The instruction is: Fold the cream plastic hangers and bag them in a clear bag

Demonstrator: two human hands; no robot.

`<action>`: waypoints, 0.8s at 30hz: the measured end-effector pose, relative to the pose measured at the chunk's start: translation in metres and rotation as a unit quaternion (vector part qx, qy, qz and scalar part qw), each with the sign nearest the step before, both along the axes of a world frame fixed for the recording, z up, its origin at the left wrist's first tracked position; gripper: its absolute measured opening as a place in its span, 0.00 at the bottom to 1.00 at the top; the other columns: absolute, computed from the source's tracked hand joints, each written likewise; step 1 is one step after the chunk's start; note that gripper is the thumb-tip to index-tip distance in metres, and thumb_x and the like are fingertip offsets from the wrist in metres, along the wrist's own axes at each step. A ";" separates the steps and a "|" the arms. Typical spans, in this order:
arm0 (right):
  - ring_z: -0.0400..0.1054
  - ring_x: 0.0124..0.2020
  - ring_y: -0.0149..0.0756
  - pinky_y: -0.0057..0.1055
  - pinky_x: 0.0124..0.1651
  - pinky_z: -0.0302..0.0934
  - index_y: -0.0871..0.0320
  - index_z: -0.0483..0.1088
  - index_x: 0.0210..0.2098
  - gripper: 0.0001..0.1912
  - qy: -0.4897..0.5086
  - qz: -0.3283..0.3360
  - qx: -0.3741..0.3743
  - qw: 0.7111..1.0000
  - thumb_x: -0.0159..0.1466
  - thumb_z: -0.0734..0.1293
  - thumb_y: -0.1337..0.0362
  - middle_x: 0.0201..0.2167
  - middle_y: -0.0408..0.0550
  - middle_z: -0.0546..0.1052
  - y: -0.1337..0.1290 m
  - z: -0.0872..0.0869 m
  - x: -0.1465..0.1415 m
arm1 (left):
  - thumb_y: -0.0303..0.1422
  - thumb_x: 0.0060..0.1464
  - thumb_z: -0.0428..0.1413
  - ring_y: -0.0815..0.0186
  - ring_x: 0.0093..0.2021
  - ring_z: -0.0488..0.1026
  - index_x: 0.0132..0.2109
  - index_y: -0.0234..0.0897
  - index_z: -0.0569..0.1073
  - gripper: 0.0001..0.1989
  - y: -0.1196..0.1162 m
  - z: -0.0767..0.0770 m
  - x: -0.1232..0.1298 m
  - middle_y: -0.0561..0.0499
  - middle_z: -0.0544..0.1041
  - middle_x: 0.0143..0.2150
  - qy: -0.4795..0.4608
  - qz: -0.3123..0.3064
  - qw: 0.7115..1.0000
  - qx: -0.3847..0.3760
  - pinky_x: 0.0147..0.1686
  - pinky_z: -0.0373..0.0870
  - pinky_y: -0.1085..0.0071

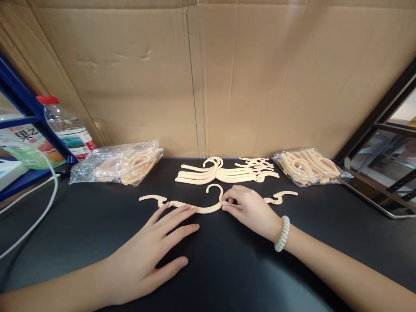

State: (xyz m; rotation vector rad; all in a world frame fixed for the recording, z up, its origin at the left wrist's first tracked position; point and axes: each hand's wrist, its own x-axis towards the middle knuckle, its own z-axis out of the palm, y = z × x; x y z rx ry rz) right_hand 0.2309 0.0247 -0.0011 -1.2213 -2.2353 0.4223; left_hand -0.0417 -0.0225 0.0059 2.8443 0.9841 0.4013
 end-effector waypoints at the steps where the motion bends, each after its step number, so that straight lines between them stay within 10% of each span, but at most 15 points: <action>1: 0.68 0.32 0.34 0.29 0.34 0.63 0.55 0.73 0.39 0.05 0.000 0.005 -0.002 1.000 0.65 0.65 0.64 0.32 0.45 0.72 0.000 0.000 0.000 | 0.34 0.59 0.53 0.51 0.66 0.56 0.59 0.41 0.66 0.21 0.000 -0.001 0.000 0.43 0.63 0.65 -0.005 0.003 1.000 0.004 0.64 0.47 0.44; 24: 0.69 0.40 0.40 0.38 0.43 0.67 0.56 0.73 0.48 0.12 -0.075 0.038 0.068 0.994 0.68 0.62 0.68 0.38 0.50 0.73 0.002 0.000 0.002 | 0.36 0.60 0.52 0.47 0.66 0.56 0.61 0.43 0.66 0.21 -0.001 -0.002 -0.001 0.42 0.61 0.67 0.003 0.020 1.000 0.018 0.61 0.53 0.45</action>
